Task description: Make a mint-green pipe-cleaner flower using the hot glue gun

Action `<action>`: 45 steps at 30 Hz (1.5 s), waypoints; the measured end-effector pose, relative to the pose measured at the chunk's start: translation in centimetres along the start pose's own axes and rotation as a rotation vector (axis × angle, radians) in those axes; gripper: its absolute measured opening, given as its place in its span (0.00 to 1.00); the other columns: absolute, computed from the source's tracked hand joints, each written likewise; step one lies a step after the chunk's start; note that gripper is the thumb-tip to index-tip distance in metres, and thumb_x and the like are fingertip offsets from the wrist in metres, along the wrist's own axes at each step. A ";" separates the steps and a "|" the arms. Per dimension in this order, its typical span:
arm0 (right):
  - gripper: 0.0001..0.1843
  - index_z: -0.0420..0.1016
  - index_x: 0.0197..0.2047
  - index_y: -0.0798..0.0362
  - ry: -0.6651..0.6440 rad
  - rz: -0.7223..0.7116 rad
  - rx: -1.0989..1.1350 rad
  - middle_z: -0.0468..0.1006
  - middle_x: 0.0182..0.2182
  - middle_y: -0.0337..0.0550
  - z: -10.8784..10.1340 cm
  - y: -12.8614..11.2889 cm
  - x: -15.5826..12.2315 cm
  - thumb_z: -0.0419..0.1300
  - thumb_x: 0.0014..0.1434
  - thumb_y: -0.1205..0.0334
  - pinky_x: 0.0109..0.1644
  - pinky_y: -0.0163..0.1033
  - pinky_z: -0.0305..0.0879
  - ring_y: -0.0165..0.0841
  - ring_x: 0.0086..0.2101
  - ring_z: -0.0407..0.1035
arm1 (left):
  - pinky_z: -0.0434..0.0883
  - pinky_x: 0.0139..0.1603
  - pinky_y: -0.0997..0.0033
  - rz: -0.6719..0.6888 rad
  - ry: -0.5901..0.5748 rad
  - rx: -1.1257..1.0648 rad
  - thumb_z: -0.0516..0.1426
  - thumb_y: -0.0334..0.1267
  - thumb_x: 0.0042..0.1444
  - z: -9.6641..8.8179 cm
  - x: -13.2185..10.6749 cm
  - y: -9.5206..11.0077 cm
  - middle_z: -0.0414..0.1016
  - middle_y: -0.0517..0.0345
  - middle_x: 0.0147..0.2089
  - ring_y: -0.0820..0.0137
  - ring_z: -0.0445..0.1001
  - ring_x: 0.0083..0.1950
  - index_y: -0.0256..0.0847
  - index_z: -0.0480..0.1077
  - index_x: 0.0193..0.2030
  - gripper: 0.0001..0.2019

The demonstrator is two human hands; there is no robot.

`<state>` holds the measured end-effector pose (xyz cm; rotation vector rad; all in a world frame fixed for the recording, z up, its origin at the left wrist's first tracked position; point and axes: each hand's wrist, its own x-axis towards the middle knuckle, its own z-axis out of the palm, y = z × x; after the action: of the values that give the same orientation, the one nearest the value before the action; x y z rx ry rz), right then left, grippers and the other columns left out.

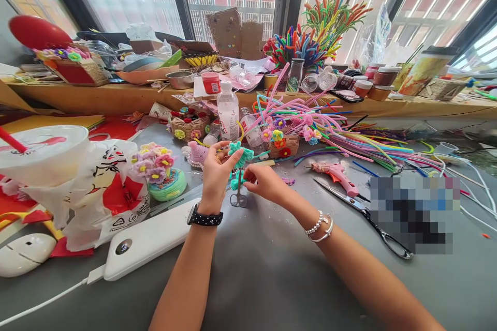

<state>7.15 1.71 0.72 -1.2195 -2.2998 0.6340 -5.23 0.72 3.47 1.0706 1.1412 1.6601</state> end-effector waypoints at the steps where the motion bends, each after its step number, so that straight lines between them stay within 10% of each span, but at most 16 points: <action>1: 0.04 0.68 0.32 0.56 0.017 0.009 0.038 0.73 0.27 0.40 -0.3 0.1 0.0 0.57 0.49 0.70 0.32 0.32 0.62 0.28 0.29 0.67 | 0.68 0.33 0.76 0.004 0.001 0.000 0.64 0.39 0.37 0.0 0.0 0.0 0.71 0.61 0.32 0.75 0.72 0.31 0.37 0.64 0.42 0.23; 16: 0.11 0.66 0.31 0.54 0.174 0.318 1.097 0.73 0.25 0.34 -4.3 4.4 -5.6 0.63 0.45 0.61 0.29 0.30 0.62 0.24 0.26 0.68 | 0.68 0.31 0.76 -0.149 -0.147 0.024 0.66 0.38 0.33 1.1 -0.8 -0.1 0.71 0.59 0.33 0.74 0.72 0.32 0.37 0.63 0.43 0.28; 31: 0.12 0.69 0.28 0.54 0.357 0.439 1.313 0.74 0.25 0.36 -5.2 4.3 -6.8 0.64 0.44 0.56 0.36 0.35 0.65 0.25 0.27 0.68 | 0.67 0.34 0.75 -0.349 -0.319 -0.088 0.64 0.39 0.39 2.9 -2.4 -0.6 0.76 0.56 0.35 0.72 0.74 0.35 0.40 0.64 0.44 0.23; 39: 0.13 0.69 0.33 0.55 0.397 0.484 1.296 0.76 0.26 0.39 -4.9 4.6 -6.7 0.61 0.48 0.55 0.18 0.27 0.52 0.18 0.16 0.52 | 0.66 0.33 0.76 -0.363 -0.327 -0.088 0.65 0.35 0.37 3.2 -2.7 -0.6 0.74 0.59 0.32 0.75 0.72 0.31 0.37 0.64 0.43 0.24; 45: 0.13 0.64 0.42 0.53 0.282 0.466 1.227 0.75 0.43 0.46 -5.4 3.6 -7.0 0.58 0.52 0.62 0.33 0.31 0.66 0.25 0.29 0.68 | 0.66 0.34 0.75 -0.369 -0.325 -0.091 0.65 0.35 0.37 3.3 -2.8 -0.7 0.75 0.59 0.32 0.74 0.73 0.32 0.38 0.65 0.42 0.23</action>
<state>16.08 -1.43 1.63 -1.0368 -0.9663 1.5712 -1.18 -0.89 3.04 0.9620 0.9704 1.1896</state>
